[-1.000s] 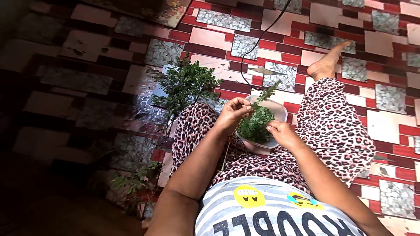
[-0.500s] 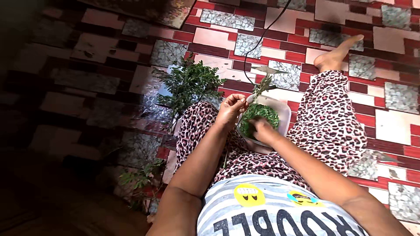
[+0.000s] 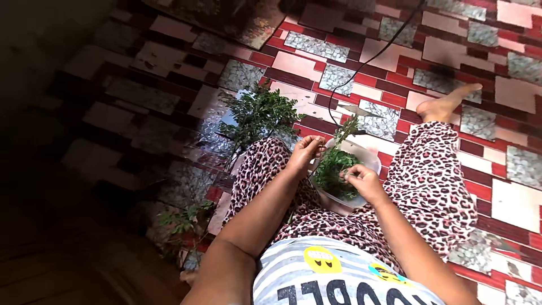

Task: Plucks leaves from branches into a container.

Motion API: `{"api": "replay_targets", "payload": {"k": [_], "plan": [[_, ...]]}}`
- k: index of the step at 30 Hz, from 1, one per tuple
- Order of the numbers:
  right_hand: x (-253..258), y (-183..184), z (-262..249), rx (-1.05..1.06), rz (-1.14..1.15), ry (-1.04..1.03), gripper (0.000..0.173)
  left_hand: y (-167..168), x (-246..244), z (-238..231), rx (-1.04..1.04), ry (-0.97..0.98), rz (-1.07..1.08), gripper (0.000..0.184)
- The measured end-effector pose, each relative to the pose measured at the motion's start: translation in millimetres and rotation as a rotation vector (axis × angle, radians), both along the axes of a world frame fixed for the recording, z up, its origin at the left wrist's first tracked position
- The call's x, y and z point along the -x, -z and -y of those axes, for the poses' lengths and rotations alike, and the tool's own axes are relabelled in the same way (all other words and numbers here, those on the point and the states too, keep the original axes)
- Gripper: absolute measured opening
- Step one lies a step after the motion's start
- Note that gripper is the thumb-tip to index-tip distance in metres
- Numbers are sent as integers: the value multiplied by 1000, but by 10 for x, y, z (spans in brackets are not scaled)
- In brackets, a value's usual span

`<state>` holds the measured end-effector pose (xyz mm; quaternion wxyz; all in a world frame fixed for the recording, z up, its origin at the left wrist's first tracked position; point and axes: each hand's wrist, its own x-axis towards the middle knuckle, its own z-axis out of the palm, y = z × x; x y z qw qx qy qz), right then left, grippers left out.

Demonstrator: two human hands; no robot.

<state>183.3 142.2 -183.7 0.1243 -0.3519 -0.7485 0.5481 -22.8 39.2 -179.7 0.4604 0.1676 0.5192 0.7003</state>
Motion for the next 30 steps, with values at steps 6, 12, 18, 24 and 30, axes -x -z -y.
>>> {"api": "replay_targets", "payload": {"k": [6,12,18,24,30], "plan": [[-101,-53,-77,253,-200,111,5,-405,-107,175,56,-87,-816,40],[-168,-160,-137,251,-338,-37,6,-736,-433,69,49,495,-898,28],[-277,-237,-182,119,-235,-140,5,-571,-506,-41,56,669,-971,23],[-279,-228,-229,155,-254,-109,6,-366,-499,-69,186,590,-684,16],[-277,-153,-288,244,-298,101,17,-174,-506,-34,190,347,-88,6]]}}
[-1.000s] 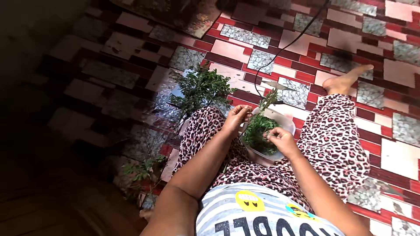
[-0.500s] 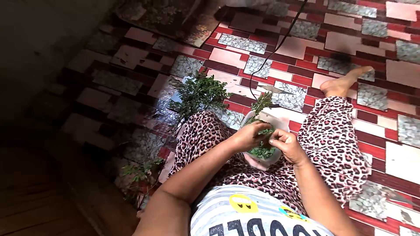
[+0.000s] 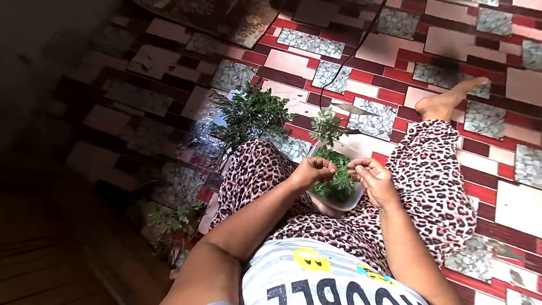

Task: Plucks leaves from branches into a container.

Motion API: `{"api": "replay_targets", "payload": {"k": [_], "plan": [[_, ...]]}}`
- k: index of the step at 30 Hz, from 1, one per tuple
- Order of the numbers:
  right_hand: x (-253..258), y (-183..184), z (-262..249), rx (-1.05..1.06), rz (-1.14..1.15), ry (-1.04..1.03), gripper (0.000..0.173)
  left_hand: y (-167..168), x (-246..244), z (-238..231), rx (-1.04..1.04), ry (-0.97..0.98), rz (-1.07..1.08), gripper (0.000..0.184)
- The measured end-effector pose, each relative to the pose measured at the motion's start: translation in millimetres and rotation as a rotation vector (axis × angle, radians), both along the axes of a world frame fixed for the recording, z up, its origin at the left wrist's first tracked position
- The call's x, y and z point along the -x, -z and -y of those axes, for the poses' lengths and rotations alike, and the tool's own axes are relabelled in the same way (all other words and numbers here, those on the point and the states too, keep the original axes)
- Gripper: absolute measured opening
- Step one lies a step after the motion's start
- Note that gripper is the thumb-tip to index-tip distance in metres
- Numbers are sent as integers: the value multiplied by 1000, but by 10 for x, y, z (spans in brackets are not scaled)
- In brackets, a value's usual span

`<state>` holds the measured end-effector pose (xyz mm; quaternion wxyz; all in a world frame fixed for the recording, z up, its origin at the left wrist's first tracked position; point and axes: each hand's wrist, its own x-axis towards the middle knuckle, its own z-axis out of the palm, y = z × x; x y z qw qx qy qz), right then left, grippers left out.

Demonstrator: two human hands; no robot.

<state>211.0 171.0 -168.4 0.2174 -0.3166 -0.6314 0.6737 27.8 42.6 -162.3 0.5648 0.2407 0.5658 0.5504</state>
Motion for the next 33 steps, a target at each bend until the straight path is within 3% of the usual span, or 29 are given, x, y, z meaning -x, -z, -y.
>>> {"api": "replay_targets", "payload": {"k": [5,10,14,19,27,30,33], "plan": [[106,10,148,154,147,-122,27,76,-7,-27,-32,-64,21,8],[182,67,200,-1,67,5,7,130,-5,-30,-54,21,-28,9],[137,-54,154,-107,135,-49,6,162,50,-19,-95,166,-122,15],[117,-181,196,-203,207,-39,6,159,-49,-78,-162,108,-87,10],[165,-323,455,-515,182,-56,14,73,-4,-37,-176,-2,259,4],[155,-334,455,-490,202,-21,25,56,61,-40,-204,-25,273,6],[156,-334,399,-293,184,118,40,79,119,-59,-216,-19,285,6]]}}
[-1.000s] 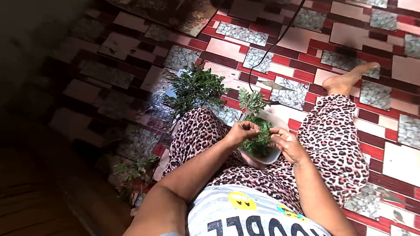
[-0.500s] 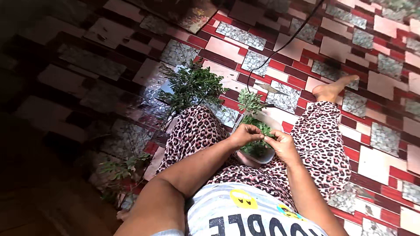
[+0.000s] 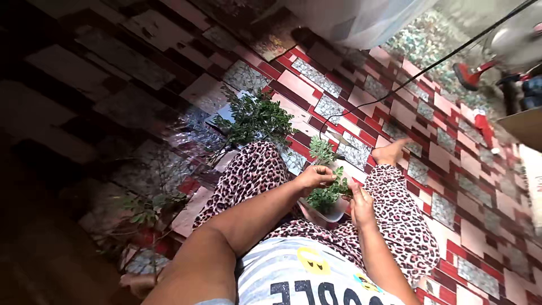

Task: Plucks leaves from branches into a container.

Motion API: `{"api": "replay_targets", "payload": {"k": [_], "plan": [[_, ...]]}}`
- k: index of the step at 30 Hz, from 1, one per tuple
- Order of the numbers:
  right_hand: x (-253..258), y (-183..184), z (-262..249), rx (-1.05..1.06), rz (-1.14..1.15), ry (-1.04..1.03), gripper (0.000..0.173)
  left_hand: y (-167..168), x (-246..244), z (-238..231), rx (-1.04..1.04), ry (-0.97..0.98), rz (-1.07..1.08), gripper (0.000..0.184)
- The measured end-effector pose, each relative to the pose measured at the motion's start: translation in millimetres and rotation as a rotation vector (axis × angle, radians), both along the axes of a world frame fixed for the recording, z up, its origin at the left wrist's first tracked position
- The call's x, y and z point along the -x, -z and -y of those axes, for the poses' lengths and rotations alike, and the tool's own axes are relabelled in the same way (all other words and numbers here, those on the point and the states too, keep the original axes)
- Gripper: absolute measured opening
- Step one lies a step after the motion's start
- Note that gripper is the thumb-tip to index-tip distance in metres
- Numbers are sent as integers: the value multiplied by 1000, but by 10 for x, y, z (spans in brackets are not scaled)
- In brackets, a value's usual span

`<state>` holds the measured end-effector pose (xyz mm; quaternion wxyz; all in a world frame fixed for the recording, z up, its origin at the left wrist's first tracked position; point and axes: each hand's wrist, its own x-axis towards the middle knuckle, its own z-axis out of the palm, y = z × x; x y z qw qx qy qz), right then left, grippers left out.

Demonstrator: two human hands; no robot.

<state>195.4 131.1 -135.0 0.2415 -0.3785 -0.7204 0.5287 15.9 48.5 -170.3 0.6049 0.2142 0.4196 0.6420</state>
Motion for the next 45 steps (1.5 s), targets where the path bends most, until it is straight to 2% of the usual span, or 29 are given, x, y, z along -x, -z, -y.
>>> {"api": "replay_targets", "payload": {"k": [4,6,8,11,13,15,18,20,24,28,30,35,40,43,45], "plan": [[89,-80,-20,153,-126,2,40,9,16,-2,-2,39,-28,6],[140,-89,-25,147,-160,-1,30,-4,-1,5,11,47,-37,7],[200,-88,-33,4,-180,41,22,-1,-3,10,19,46,-42,7],[197,-118,-88,-408,-192,21,32,22,-6,24,44,6,-80,9],[195,-150,-79,-545,-173,-61,20,20,-2,38,74,-23,-120,10],[220,-140,18,-436,-46,-96,15,14,1,47,89,-31,-143,10],[319,-68,139,-78,99,10,10,20,12,39,74,-29,-160,10],[342,-20,173,70,69,43,16,50,16,34,77,-19,-166,10],[386,86,143,183,-37,91,20,122,34,25,65,-8,-147,9],[409,132,163,396,-149,151,27,150,48,18,97,-19,-120,9],[402,190,167,404,-165,172,21,147,34,24,118,-12,-113,8],[371,294,137,267,-74,166,10,137,-35,29,156,-8,-157,7],[345,246,72,397,-58,243,10,143,-77,34,173,-34,-160,7],[288,285,50,377,-61,185,19,135,-72,38,178,-27,-146,7],[284,295,72,337,-80,154,17,128,-86,38,181,-22,-143,7]]}}
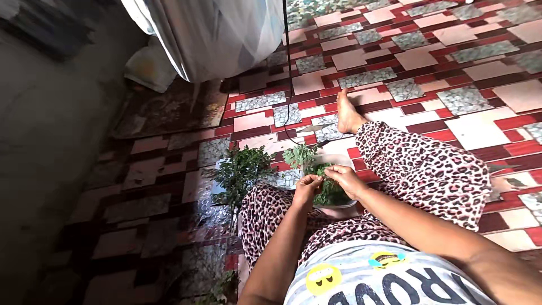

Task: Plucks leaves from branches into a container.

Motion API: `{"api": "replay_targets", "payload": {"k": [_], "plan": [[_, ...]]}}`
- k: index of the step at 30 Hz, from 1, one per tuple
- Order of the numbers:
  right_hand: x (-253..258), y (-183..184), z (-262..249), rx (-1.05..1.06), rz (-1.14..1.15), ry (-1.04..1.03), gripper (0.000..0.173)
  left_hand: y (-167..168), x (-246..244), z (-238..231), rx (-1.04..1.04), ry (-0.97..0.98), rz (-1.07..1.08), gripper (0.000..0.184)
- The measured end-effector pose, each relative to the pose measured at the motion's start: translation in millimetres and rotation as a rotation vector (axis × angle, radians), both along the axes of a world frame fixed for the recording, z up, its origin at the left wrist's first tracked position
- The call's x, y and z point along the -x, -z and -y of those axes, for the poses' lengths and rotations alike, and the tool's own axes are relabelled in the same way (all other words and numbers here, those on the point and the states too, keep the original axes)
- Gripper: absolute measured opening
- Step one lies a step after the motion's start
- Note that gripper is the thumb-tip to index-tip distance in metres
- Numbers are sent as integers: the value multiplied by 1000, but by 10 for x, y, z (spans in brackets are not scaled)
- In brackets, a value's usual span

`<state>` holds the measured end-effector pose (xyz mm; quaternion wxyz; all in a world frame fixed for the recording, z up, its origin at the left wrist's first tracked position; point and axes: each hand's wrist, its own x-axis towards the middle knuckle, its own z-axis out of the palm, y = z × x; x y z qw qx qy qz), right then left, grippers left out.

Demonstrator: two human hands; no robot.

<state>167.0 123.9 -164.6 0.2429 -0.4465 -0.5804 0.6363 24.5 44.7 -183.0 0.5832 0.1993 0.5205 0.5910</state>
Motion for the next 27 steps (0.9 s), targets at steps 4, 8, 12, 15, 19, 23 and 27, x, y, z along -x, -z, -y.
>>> {"api": "replay_targets", "payload": {"k": [4,8,12,15,19,23,27], "plan": [[41,1,4,-80,16,12,6,4,-6,-4,0,10,-10,7],[28,20,-56,-75,69,54,10,-18,16,14,14,6,-4,9],[-3,20,-47,0,53,35,19,-55,16,18,34,3,43,10],[14,-11,-15,4,21,32,10,-58,4,21,33,22,37,11],[20,-2,-29,-66,51,29,5,-63,-3,26,45,29,24,11],[-5,-34,-66,-51,96,33,15,-69,11,32,56,36,24,12],[-23,-44,-55,8,25,-3,21,-63,-1,23,56,62,33,11]]}}
